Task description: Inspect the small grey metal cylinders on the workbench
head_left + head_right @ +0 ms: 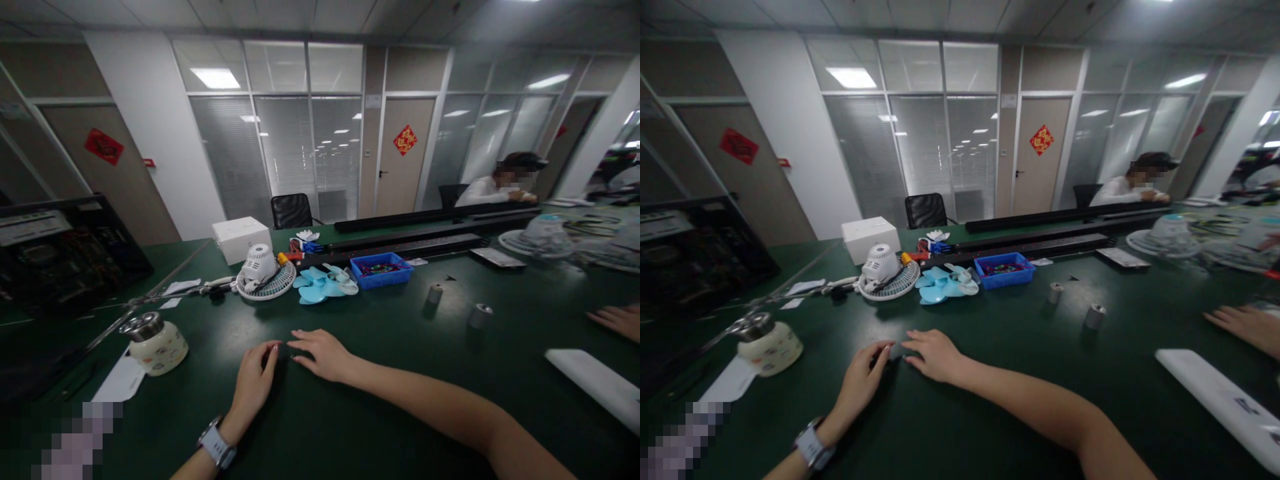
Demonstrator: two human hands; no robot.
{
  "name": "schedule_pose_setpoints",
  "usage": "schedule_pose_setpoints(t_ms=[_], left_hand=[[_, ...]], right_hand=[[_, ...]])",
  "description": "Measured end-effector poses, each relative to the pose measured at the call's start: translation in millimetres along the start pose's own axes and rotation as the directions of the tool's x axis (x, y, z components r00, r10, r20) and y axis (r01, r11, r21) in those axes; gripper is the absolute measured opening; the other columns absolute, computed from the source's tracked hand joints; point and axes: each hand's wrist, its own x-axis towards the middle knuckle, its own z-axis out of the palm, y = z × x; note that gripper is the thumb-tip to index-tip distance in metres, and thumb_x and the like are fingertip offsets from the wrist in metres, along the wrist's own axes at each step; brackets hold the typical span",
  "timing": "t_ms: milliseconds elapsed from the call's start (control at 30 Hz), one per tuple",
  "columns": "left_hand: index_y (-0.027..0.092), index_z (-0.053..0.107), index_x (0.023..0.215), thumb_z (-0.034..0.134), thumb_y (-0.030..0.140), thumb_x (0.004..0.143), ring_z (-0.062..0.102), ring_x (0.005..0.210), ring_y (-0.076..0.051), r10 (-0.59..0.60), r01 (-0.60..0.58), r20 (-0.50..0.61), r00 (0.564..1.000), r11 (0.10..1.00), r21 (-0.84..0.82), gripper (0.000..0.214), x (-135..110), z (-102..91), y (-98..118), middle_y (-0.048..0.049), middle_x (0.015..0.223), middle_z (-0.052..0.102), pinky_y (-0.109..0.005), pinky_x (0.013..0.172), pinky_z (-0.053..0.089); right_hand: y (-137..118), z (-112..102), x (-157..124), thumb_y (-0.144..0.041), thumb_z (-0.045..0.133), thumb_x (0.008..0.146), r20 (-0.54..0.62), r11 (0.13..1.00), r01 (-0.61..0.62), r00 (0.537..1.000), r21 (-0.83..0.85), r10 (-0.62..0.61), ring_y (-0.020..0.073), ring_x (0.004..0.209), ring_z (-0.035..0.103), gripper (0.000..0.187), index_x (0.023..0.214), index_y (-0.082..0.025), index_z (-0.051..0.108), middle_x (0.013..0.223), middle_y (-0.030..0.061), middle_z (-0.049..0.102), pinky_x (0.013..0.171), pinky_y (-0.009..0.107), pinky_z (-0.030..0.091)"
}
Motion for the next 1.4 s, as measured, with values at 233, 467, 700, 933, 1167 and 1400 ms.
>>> schedule_pose_setpoints(t_ms=[233, 467, 700, 933, 1167, 1400], left_hand=[[0.022, 0.068, 0.100, 0.044, 0.046, 0.087, 0.061, 0.092, -0.026, -0.012, 0.012, 0.000, 1.000, 1.000, -0.015, 0.037, 2, 1.5, -1, -0.0066, 0.098, 0.070, -0.040, 0.082, 0.048], [0.020, 0.066, 0.102, 0.042, 0.046, 0.086, 0.063, 0.090, -0.025, -0.059, 0.056, -0.064, 0.996, 0.997, -0.050, 0.038, 2, 1.6, -6, -0.0074, 0.097, 0.070, -0.038, 0.078, 0.050], [0.020, 0.066, 0.098, 0.043, 0.047, 0.084, 0.065, 0.086, -0.024, -0.080, 0.074, -0.085, 0.993, 0.994, -0.079, 0.038, 2, 0.9, -2, -0.0078, 0.095, 0.070, -0.038, 0.077, 0.051], [0.019, 0.065, 0.100, 0.042, 0.047, 0.085, 0.064, 0.089, -0.025, -0.081, 0.076, -0.063, 0.995, 0.994, -0.075, 0.039, 2, 2.1, -7, -0.0082, 0.094, 0.069, -0.039, 0.079, 0.050], [0.020, 0.065, 0.102, 0.042, 0.048, 0.085, 0.065, 0.088, -0.025, -0.092, 0.089, -0.045, 0.995, 0.994, -0.060, 0.040, 2, 1.9, -7, -0.0073, 0.093, 0.069, -0.038, 0.078, 0.051], [0.021, 0.065, 0.102, 0.041, 0.049, 0.086, 0.064, 0.088, -0.025, -0.089, 0.088, -0.024, 0.996, 0.995, -0.039, 0.040, 2, 1.3, -6, -0.0073, 0.096, 0.069, -0.039, 0.078, 0.051]], right_hand=[[11, 9, -1, -0.027, 0.054, 0.090, -0.054, 0.994, -0.082, 0.995, 0.071, 0.086, 0.0171, 0.113, 0.060, 0.031, 0.119, -0.021, 0.065, 0.119, 0.0053, 0.066, 0.098, 0.032, 0.044], [0, 7, 2, -0.041, 0.055, 0.089, -0.024, 0.998, -0.012, 1.000, 0.057, 0.013, 0.0200, 0.122, 0.054, 0.043, 0.127, -0.020, 0.059, 0.129, 0.0082, 0.060, 0.103, 0.036, 0.039], [5, 12, 3, -0.030, 0.060, 0.087, -0.025, 0.994, -0.033, 0.999, 0.100, 0.035, 0.0167, 0.114, 0.060, 0.024, 0.108, -0.024, 0.071, 0.115, 0.0034, 0.068, 0.097, 0.030, 0.043], [11, 2, -2, -0.031, 0.060, 0.088, -0.114, 0.999, -0.026, 0.993, 0.032, 0.029, 0.0151, 0.103, 0.065, 0.018, 0.099, -0.026, 0.073, 0.103, -0.0001, 0.073, 0.092, 0.029, 0.044], [102, -134, -77, -0.035, 0.053, 0.089, -0.426, 0.842, -0.490, 0.826, -0.223, 0.368, 0.0196, 0.093, 0.066, 0.024, 0.097, -0.026, 0.074, 0.101, 0.0022, 0.073, 0.083, 0.032, 0.047], [192, -226, -179, -0.047, 0.052, 0.085, -0.549, 0.324, -0.907, 0.421, -0.270, 0.722, 0.0250, 0.081, 0.067, 0.036, 0.103, -0.025, 0.075, 0.098, 0.0089, 0.073, 0.063, 0.030, 0.047]])
